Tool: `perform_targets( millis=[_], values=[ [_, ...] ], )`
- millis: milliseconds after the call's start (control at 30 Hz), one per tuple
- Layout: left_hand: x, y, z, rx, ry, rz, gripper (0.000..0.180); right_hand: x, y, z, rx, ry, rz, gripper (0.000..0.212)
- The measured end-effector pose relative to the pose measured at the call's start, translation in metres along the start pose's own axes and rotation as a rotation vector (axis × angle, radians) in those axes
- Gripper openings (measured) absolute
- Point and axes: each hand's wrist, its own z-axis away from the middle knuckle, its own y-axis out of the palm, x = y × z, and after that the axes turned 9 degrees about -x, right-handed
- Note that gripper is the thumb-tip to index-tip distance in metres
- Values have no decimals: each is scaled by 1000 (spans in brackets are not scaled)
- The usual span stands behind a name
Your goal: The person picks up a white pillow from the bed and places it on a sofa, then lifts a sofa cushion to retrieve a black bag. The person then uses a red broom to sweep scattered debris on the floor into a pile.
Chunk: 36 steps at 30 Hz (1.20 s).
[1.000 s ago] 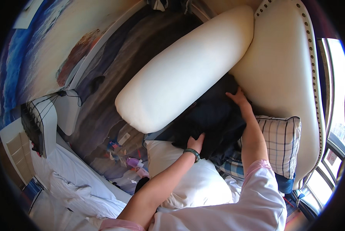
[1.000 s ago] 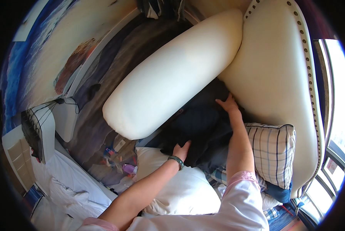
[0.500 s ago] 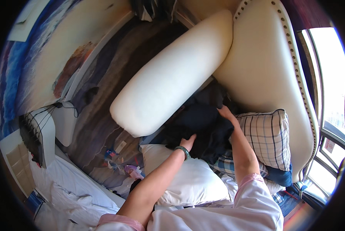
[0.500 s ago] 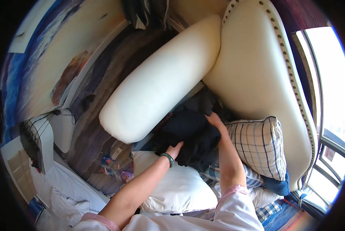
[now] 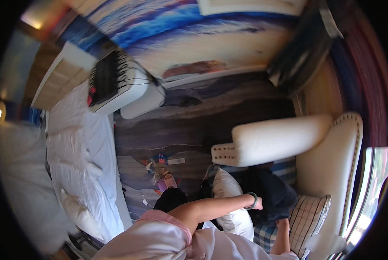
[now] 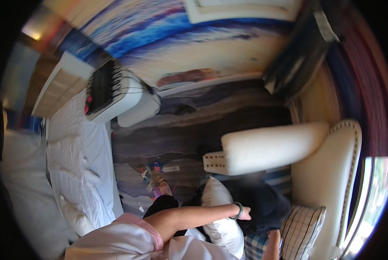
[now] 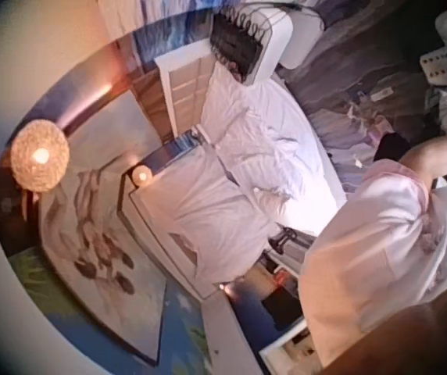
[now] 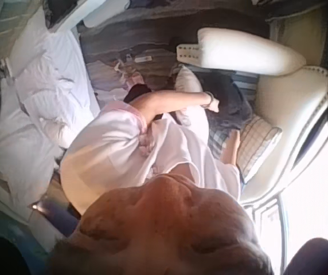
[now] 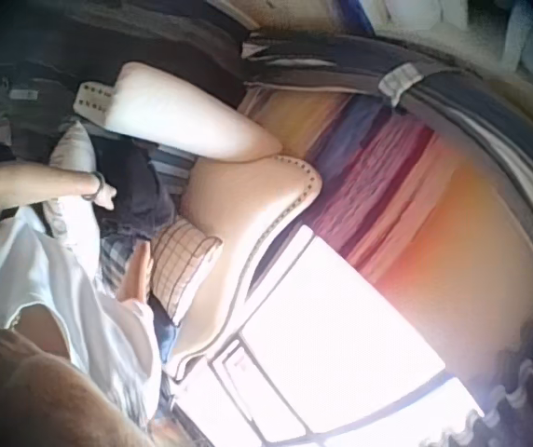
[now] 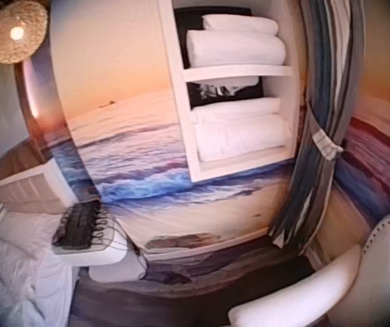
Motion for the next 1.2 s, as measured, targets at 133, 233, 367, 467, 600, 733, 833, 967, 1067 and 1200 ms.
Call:
perform_targets(
  millis=[133,233,367,467,600,733,833,967,1067,1200],
  values=[
    [1,-41,56,-321,326,88,46,-25,9,9,-449,111,18,53],
    [55,-77,127,-822,491,295,38,6,37,47,-436,145,67,41],
    [207,-93,202,-1179,430,572,36,61,133,102,-304,-58,205,39],
    [347,-71,274,-1384,267,594,36,113,223,159,-211,-240,316,38],
    [528,8,376,-1644,-32,697,30,171,334,230,-111,-492,463,36],
    [649,98,426,-1782,-301,1222,36,216,395,290,-103,-704,520,34],
    [761,184,410,-1830,-525,1218,40,238,449,314,-81,-793,581,32],
    [783,184,415,-1799,-318,1493,39,278,465,328,-193,-885,596,31],
    [739,110,466,-1578,-101,1576,34,308,461,338,-321,-938,560,29],
    [750,80,476,-1606,60,1699,29,320,545,319,-162,-950,603,27]
  ],
)
